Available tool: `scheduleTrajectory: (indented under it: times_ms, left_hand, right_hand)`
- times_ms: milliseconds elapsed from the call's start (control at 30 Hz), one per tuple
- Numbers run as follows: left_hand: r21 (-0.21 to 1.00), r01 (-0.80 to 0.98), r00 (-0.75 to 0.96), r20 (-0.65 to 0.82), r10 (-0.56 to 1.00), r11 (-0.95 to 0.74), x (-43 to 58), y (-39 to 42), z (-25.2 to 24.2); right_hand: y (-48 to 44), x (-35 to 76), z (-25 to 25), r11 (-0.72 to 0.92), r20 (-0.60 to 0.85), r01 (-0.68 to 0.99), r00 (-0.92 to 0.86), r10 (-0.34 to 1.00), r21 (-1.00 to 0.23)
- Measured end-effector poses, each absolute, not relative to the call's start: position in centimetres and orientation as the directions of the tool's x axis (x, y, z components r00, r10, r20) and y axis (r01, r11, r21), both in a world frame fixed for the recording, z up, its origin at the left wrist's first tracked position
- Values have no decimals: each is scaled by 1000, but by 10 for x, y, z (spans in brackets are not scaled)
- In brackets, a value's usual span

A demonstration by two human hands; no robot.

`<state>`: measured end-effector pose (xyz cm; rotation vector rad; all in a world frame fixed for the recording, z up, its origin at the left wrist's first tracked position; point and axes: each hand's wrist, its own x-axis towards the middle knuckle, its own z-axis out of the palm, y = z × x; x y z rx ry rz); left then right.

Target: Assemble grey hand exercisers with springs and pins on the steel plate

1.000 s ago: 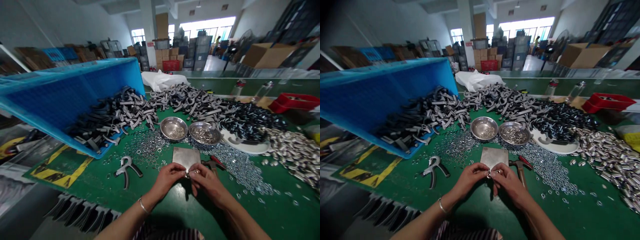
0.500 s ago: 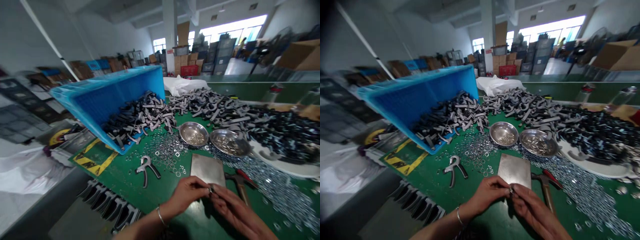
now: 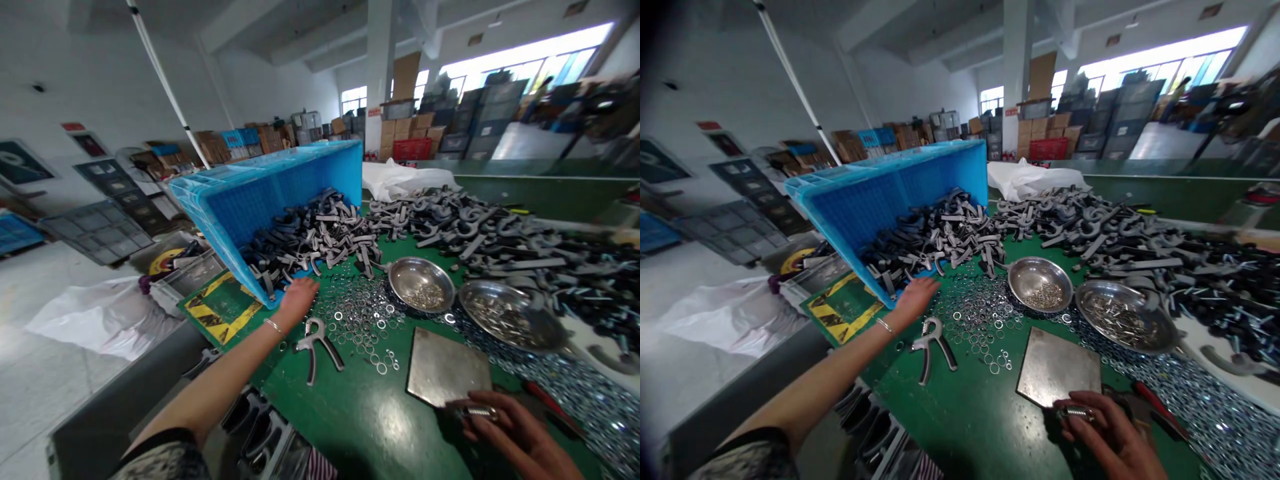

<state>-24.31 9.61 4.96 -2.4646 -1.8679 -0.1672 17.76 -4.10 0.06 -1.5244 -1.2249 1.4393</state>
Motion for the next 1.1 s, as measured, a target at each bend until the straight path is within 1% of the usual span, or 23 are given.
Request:
scheduleTrajectory:
  times_ms: [100,167,200,233,267,300,333,367,400,433,467,533,667,767,833,900,967,1033,1067,1100]
  left_hand:
    - [53,958,277,81,957,-282,-301,133,58]
    - [87,945,310,71,948,-315,-310,144,54]
    - [133,937,311,102,945,-323,-304,145,50]
    - [218,920,299,152,942,-327,-292,142,46]
    - [352,877,273,197,942,-328,-273,134,42]
    - [520,792,231,230,945,-320,-249,121,37]
    - [705,644,211,211,954,-298,-222,104,32]
    - [866,447,253,120,960,-226,-192,84,27]
    - [958,264,333,19,943,-112,-162,63,21]
    - [992,126,401,-49,915,-2,-133,44,15]
    - [996,35,444,-87,892,79,-106,26,9]
    - [986,-43,483,-123,867,164,-64,1,-3]
    - [977,-87,460,-134,878,195,-23,-15,-17]
    - [957,-170,443,-140,886,236,-13,-22,-19]
    - [939,-185,469,-174,866,289,-10,-31,-18]
    - [929,-113,569,-230,790,351,-10,-43,-14]
    - [917,-41,698,-259,668,398,-15,-53,-9]
    - [889,-57,803,-230,550,455,-23,-61,-6]
    - [863,-94,826,-210,522,496,-27,-64,-5]
    - [834,-136,822,-206,531,534,-32,-66,-5]
  right_hand:
    - [-44,160,3,-312,-318,89,-60,946,-946]
    - [-44,147,1,-297,-298,13,-10,955,-955]
    - [-43,142,-1,-288,-289,-27,21,957,-957]
    - [-43,138,-3,-279,-282,-66,50,958,-958]
    - [-42,136,-4,-272,-280,-103,76,957,-957]
    - [-42,134,-5,-267,-281,-135,96,955,-954]
    - [-41,133,-5,-264,-283,-158,112,953,-952]
    - [-42,132,-5,-263,-285,-172,121,951,-949]
    - [-42,131,-4,-260,-285,-179,129,950,-949]
    - [-43,131,-3,-254,-281,-181,140,949,-950]
    - [-44,131,-2,-245,-274,-181,154,949,-952]
    - [-49,132,2,-221,-252,-172,185,950,-960]
    - [-63,130,6,-140,-164,-117,235,958,-983]
    - [-73,128,4,-91,-89,-7,295,951,-996]
    - [-75,130,3,-81,-55,73,305,951,-994]
    - [-75,137,2,-53,-23,122,231,973,-991]
    - [-72,146,5,-35,-24,127,82,996,-991]
    - [-66,153,9,-65,-76,105,-102,992,-992]
    - [-61,153,11,-88,-107,106,-186,977,-990]
    - [-55,151,13,-92,-121,126,-248,961,-988]
